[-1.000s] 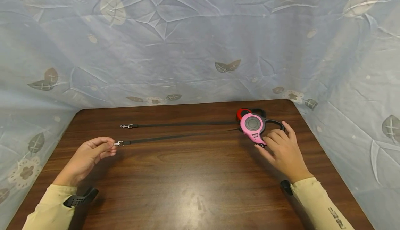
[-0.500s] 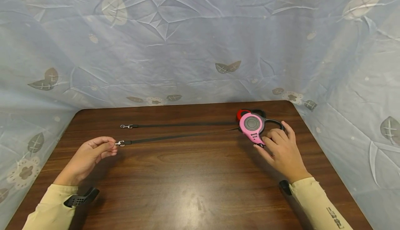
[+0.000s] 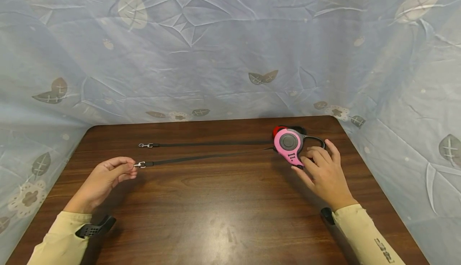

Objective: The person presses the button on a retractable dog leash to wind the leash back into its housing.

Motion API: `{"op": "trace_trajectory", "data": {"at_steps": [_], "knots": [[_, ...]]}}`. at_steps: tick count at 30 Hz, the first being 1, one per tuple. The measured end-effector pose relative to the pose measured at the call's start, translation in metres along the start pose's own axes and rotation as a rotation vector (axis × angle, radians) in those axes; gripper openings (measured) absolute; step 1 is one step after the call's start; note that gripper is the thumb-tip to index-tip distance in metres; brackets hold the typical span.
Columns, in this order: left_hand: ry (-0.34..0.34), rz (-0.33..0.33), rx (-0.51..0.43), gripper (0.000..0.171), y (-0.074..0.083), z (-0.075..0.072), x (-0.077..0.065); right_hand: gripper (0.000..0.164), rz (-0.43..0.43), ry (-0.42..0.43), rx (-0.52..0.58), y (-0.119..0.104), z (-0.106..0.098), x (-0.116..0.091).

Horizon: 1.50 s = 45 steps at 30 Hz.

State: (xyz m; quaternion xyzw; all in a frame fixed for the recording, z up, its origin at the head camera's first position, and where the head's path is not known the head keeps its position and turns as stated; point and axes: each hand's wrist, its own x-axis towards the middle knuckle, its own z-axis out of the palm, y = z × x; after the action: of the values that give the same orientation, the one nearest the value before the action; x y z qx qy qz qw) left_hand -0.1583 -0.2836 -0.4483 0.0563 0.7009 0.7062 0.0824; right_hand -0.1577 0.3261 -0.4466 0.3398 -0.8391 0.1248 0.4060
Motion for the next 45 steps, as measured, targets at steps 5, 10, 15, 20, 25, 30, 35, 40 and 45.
{"op": "trace_trajectory", "data": {"at_steps": [5, 10, 15, 20, 25, 30, 35, 40, 45], "knots": [[0.002, -0.003, 0.017, 0.011, -0.001, -0.001, -0.001, 0.054, 0.012, 0.02, -0.003, -0.001, 0.0, 0.002], [0.003, 0.005, 0.025, 0.014, 0.0, 0.0, 0.0, 0.056, 0.017, 0.031, -0.008, 0.0, 0.001, 0.003], [0.007, 0.01, 0.045, 0.015, 0.0, 0.001, 0.0, 0.056, 0.014, 0.045, -0.001, -0.001, 0.004, 0.004], [0.018, 0.006, 0.142, 0.023, 0.0, 0.004, 0.002, 0.056, 0.018, 0.04, -0.005, -0.002, 0.005, 0.004], [0.034, 0.026, 0.226, 0.029, 0.001, 0.005, 0.001, 0.055, 0.018, 0.031, -0.005, -0.002, 0.005, 0.003], [0.041, 0.06, 0.282, 0.03, 0.002, 0.007, -0.002, 0.056, 0.023, 0.031, -0.006, -0.002, 0.005, 0.002], [0.046, 0.107, 0.338, 0.027, 0.003, 0.012, -0.001, 0.056, 0.023, 0.042, -0.002, -0.002, 0.006, 0.001], [0.07, 0.143, 0.401, 0.023, 0.004, 0.019, 0.0, 0.055, 0.018, 0.055, 0.0, -0.003, 0.007, 0.001], [0.112, 0.171, 0.495, 0.015, 0.005, 0.022, 0.0, 0.055, 0.015, 0.06, -0.001, -0.002, 0.006, -0.001]]}}
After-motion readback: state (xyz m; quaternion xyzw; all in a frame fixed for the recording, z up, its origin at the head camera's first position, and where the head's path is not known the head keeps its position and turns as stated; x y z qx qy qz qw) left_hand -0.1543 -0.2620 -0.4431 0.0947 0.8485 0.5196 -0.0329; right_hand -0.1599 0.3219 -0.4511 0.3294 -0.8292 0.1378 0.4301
